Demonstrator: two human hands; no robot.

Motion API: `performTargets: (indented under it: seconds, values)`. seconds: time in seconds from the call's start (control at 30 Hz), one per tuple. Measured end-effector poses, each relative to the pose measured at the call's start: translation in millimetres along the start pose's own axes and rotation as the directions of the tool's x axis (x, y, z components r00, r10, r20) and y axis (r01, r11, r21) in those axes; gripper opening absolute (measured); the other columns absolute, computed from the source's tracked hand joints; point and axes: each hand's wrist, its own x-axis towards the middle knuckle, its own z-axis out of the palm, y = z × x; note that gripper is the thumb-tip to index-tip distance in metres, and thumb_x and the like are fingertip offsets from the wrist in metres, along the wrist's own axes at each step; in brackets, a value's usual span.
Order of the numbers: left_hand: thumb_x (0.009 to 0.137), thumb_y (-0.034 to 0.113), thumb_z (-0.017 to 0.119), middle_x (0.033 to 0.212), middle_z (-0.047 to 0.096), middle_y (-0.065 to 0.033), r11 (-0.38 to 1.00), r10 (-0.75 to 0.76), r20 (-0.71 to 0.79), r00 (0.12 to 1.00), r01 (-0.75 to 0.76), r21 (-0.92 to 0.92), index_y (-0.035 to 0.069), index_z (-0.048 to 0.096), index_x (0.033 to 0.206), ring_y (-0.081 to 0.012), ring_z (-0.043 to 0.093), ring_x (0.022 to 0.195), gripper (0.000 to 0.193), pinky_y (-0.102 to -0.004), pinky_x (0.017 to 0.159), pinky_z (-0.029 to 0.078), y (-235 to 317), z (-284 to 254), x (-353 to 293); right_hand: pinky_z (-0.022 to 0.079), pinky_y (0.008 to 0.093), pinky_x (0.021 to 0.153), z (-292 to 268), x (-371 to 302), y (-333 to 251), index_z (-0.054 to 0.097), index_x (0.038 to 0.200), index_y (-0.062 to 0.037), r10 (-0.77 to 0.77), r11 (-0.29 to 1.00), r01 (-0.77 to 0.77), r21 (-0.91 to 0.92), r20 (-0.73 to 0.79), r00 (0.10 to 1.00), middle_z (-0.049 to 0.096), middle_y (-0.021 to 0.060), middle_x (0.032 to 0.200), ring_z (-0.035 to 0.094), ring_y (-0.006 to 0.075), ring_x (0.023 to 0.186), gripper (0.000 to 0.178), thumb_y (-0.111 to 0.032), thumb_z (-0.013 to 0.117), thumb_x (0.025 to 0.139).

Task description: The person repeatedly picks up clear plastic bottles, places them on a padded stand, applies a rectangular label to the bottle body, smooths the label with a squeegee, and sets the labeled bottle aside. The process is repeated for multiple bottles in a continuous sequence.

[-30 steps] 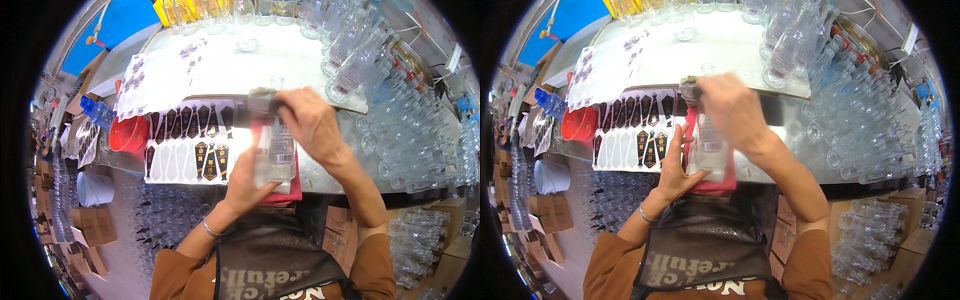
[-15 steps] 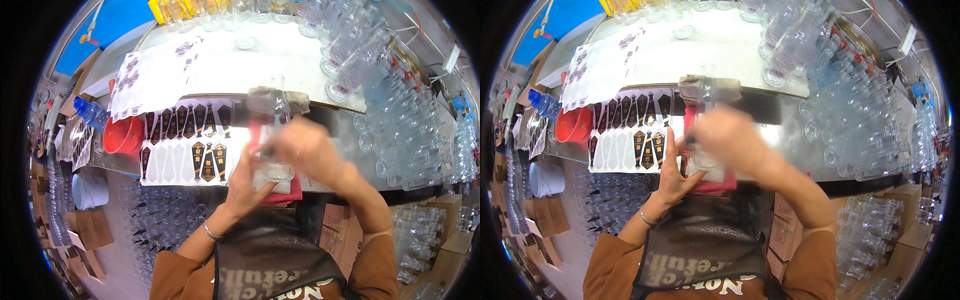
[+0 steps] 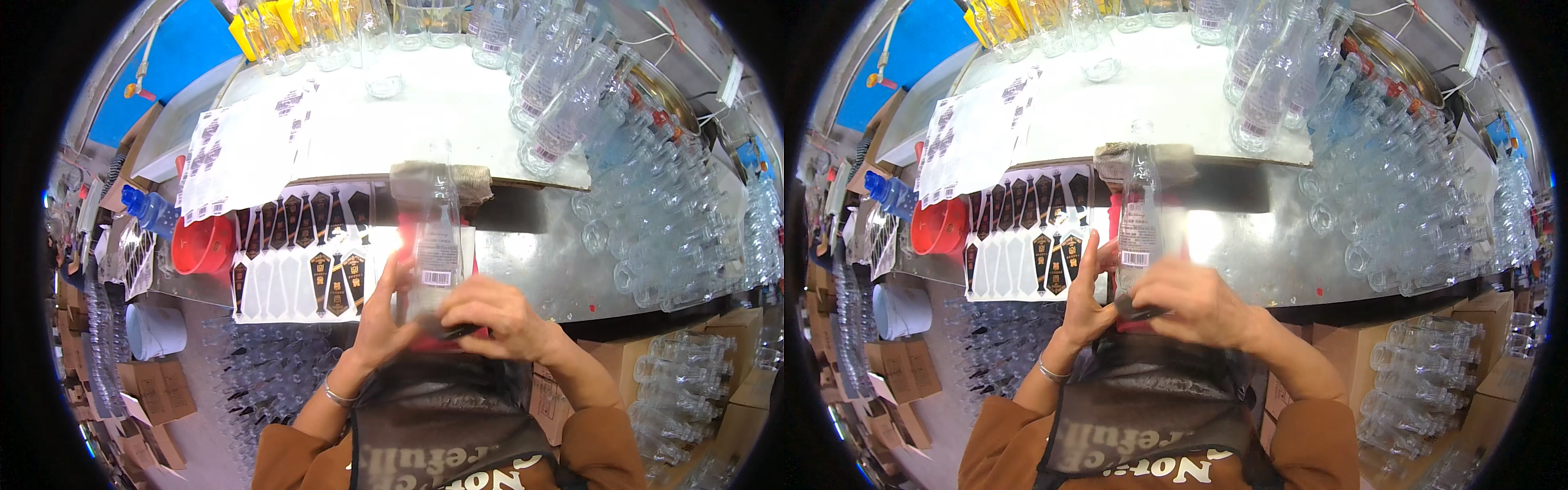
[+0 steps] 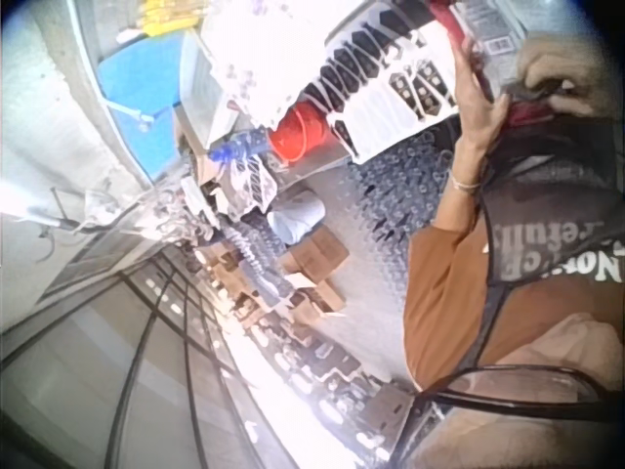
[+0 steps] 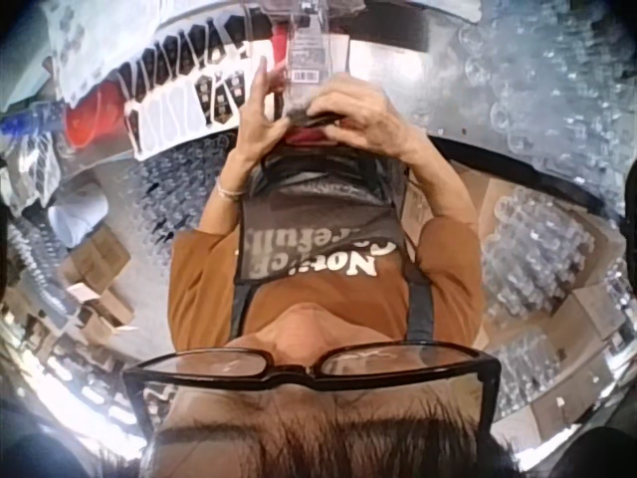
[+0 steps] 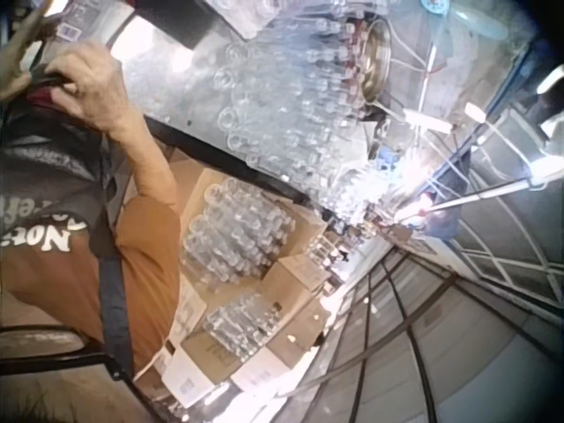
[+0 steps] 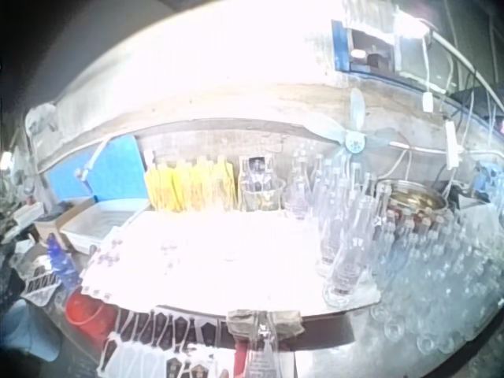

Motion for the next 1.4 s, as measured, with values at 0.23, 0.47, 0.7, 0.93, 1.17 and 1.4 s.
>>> performTargets:
  seconds: [0.23, 0.47, 0.7, 0.93, 1.17, 1.4]
  values:
    - [0.076, 0.001, 0.079, 0.146, 0.053, -0.0233, 1.0, -0.012, 0.003, 1.0, 0.012, -0.018, 0.0, 0.012, 0.161, -0.0291, 0.061, 0.121, 0.108, -0.0394, 0.103, 0.048, 3.6, 2.7, -0.9, 0.057, 0.0337, 0.082, -12.7, 12.2, 28.4, 0.067, 0.096, -0.0014, 0.016, 0.991, -0.062, -0.117, -0.359, 0.933, 0.07, 0.0135, 0.102, 0.068, 0.0278, 0.092, 0.023, 0.008, 0.069, 0.075]
    - [0.075, 0.01, 0.085, 0.155, 0.043, -0.0217, 0.995, 0.059, 0.009, 0.998, -0.06, 0.085, 0.001, 0.016, 0.161, -0.0314, 0.056, 0.129, 0.111, -0.0418, 0.108, 0.045, 12.8, -5.1, 1.0, 0.055, 0.0348, 0.077, -46.2, 51.4, 35.8, 0.069, 0.113, -0.0008, 0.108, 0.843, -0.336, -0.42, -0.48, 0.87, 0.071, 0.0154, 0.103, 0.069, 0.0285, 0.087, 0.025, 0.0, 0.065, 0.089]
    - [0.1, 0.034, 0.065, 0.144, 0.052, -0.0159, 0.686, -0.424, 0.14, 0.895, 0.418, -0.596, -0.004, 0.039, 0.149, -0.023, 0.05, 0.132, 0.067, -0.036, 0.111, 0.04, 12.6, 0.2, 82.7, 0.051, 0.0288, 0.073, -61.5, 89.8, 55.1, 0.072, 0.102, 0.0012, 0.462, 0.862, -0.506, 0.016, -0.435, 0.773, 0.068, 0.0087, 0.08, 0.065, 0.015, 0.077, 0.022, -0.017, 0.061, 0.096]
    - [0.1, 0.032, 0.066, 0.143, 0.052, -0.0137, 0.732, -0.221, 0.087, 0.971, 0.224, -0.643, -0.004, 0.035, 0.151, -0.0206, 0.049, 0.134, 0.07, -0.0358, 0.113, 0.037, 22.0, 12.5, 64.4, 0.055, 0.042, 0.08, -73.8, 119.6, 15.1, 0.068, 0.113, -0.001, 0.474, 0.818, -0.47, -0.331, -0.075, 0.877, 0.072, 0.0244, 0.089, 0.071, 0.0391, 0.087, 0.047, -0.039, 0.07, 0.086]
    - [0.102, 0.029, 0.059, 0.152, 0.044, -0.0184, 0.745, -0.186, -0.082, 0.979, 0.087, -0.661, -0.001, 0.029, 0.156, -0.0303, 0.048, 0.138, 0.069, -0.0433, 0.116, 0.036, 15.8, -26.2, 35.1, 0.049, 0.0351, 0.057, -114.9, 166.5, -56.3, 0.069, 0.105, -0.0039, 0.013, 0.77, -0.229, -0.596, -0.344, 0.939, 0.066, 0.0137, 0.071, 0.063, 0.0164, 0.059, 0.032, -0.028, 0.075, 0.085]
    - [0.102, 0.013, 0.057, 0.149, 0.048, -0.0172, 0.777, -0.223, -0.11, 0.969, 0.109, -0.62, -0.003, 0.037, 0.152, -0.0281, 0.053, 0.134, 0.055, -0.04, 0.111, 0.041, 16.0, -42.2, 41.4, 0.053, 0.046, 0.09, -205.1, 268.9, 30.7, 0.07, 0.115, -0.0055, 0.247, 0.438, -0.652, -0.618, -0.615, 0.749, 0.071, 0.0229, 0.11, 0.068, 0.0389, 0.106, 0.047, -0.04, 0.069, 0.082]
